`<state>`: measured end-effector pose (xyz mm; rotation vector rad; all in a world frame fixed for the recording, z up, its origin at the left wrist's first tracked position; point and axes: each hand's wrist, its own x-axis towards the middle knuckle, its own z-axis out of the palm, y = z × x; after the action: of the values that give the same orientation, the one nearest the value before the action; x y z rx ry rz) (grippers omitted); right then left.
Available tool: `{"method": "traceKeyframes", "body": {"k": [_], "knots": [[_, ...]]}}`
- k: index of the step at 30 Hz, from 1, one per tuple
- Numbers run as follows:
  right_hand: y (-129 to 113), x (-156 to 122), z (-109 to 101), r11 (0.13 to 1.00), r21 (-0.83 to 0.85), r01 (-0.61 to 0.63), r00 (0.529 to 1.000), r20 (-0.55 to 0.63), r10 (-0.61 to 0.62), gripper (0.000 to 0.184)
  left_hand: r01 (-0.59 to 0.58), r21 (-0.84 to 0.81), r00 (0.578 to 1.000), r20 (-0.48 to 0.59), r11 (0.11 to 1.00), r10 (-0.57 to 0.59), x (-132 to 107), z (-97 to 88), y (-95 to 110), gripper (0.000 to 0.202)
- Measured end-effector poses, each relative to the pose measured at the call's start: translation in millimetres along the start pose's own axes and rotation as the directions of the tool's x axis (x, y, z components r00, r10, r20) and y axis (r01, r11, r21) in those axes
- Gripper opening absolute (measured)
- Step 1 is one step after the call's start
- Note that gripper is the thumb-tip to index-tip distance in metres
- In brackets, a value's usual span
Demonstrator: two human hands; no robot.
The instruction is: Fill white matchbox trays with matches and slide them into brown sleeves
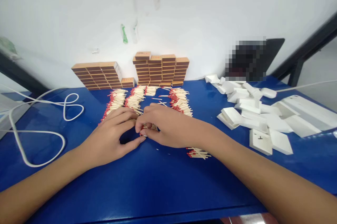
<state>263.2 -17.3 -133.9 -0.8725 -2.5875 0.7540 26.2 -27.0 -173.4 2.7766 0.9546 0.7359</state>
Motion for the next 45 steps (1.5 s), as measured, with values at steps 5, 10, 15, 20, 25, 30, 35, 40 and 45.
{"method": "traceKeyframes", "body": {"k": [5,10,15,20,25,30,35,40,45], "knots": [[6,-2,-3,0.999,0.005,0.042,0.999,0.001,-0.042,0.017,-0.002,0.017,1.000,-0.012,1.000,0.002,0,0.0,0,0.020],[6,-4,-5,0.999,0.011,0.052,0.998,0.022,-0.052,0.024,-0.004,0.009,1.000,-0.005,1.000,0.004,0,0.2,1,0.018],[3,-4,-8,0.999,-0.023,0.042,0.999,0.024,-0.041,0.023,-0.009,0.025,1.000,-0.018,1.000,0.010,-1,1.1,0,0.021],[5,-4,-10,0.999,-0.045,-0.010,1.000,0.017,0.011,0.019,-0.009,0.021,1.000,-0.012,1.000,0.010,-1,1.3,0,0.021],[9,-6,-12,0.996,-0.087,-0.037,0.998,0.054,0.042,0.019,-0.014,0.027,1.000,-0.018,1.000,0.014,-1,0.7,0,0.022],[10,-6,-14,0.994,-0.095,-0.048,0.995,0.084,0.056,0.018,-0.010,0.017,1.000,-0.022,1.000,0.010,-1,0.8,0,0.020],[12,-6,-16,0.997,-0.072,-0.036,0.997,0.059,0.041,0.019,-0.011,0.028,1.000,-0.024,1.000,0.012,-1,1.5,0,0.021],[13,-5,-18,0.999,-0.031,-0.044,0.994,0.097,0.047,0.024,-0.006,0.025,1.000,-0.024,1.000,0.006,-1,1.2,0,0.020],[26,-8,-33,0.978,-0.143,-0.150,0.987,-0.082,0.140,0.022,-0.006,0.029,1.000,-0.020,1.000,0.006,-1,1.4,0,0.023]]}}
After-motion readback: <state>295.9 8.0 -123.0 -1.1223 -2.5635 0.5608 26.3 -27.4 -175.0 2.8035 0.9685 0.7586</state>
